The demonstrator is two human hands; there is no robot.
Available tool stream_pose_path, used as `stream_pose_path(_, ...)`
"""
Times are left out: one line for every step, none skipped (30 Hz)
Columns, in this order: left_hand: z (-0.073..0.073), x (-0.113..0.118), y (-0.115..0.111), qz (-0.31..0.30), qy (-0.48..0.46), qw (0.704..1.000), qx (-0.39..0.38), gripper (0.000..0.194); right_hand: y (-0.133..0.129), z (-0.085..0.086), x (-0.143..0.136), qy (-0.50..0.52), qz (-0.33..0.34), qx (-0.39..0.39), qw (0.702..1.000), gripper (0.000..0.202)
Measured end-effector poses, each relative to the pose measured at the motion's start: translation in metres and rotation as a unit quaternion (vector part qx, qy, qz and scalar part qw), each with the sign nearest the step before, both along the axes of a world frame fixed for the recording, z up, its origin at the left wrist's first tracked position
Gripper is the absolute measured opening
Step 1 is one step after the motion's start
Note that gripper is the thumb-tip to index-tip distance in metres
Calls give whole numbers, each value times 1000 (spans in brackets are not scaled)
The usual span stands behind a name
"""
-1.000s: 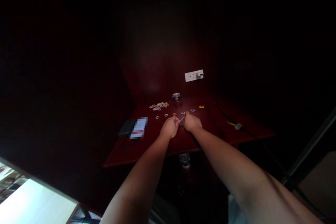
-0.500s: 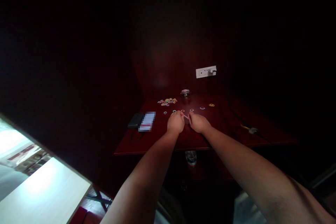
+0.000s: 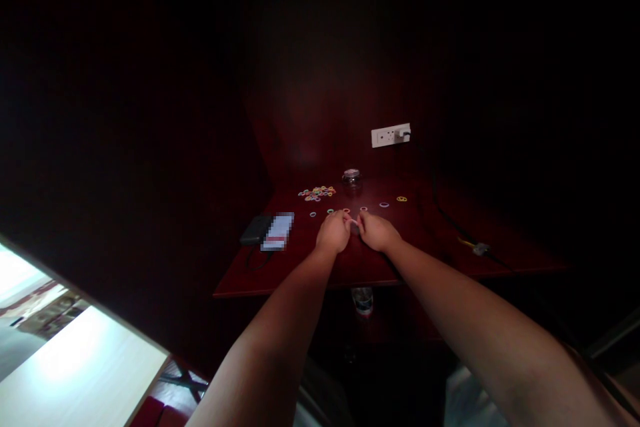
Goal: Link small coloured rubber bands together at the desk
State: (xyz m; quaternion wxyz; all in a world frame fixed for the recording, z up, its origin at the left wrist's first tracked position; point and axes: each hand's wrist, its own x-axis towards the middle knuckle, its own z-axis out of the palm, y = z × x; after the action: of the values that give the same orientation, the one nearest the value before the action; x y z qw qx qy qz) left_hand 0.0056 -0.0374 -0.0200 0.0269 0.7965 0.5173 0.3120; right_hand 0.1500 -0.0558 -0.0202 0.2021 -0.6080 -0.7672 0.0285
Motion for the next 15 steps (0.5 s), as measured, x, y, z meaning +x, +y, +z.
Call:
stream_pose_path(0,0,0,-2,-1,1000,-1,12,0,0,0,1,-3,0,1000,22)
stream_pose_path(0,0,0,-4,-1,1000,0,12,1,0,0,2,-6,-1,1000,23)
stream_pose_path(0,0,0,-6,-1,1000,0,12,1,0,0,4,-8,-2,1000,23)
stream_pose_path(0,0,-1,-7,0,1000,0,12,1,0,0,5,-10,-2,1000,24)
stream_pose_path(1,0,-1,-6,2,1000,0,13,1,1,0,7,-11,-3,1000,24)
stream_pose_path(1,0,-1,-4,5,1000,0,13,1,2,0,8,-11,-5,1000,24)
stream_pose_path(1,0,-1,-1,8,1000,0,13,1,3,0,10,-11,-7,1000,24)
stream_pose_path(2,1,-2,4,11,1000,-1,13,1,3,0,12,-10,-8,1000,24)
stream_pose_path(2,1,-2,11,14,1000,-4,13,1,4,0,13,-10,-10,1000,23)
stream_pose_path(2,1,-2,20,17,1000,-7,14,0,5,0,14,-9,-11,1000,23)
stream_pose_path(3,2,-3,29,20,999,-11,14,0,5,0,15,-7,-13,1000,22)
stream_pose_path(3,2,-3,38,23,999,-15,14,0,5,0,16,-6,-14,1000,21)
stream_pose_path(4,3,-4,48,25,998,-18,14,0,6,1,17,-5,-15,1000,20)
stream_pose_path(4,3,-4,55,27,998,-19,14,0,6,1,18,-3,-16,1000,20)
stream_pose_path(5,4,-4,62,29,997,-18,14,-1,6,1,19,-3,-17,1000,20)
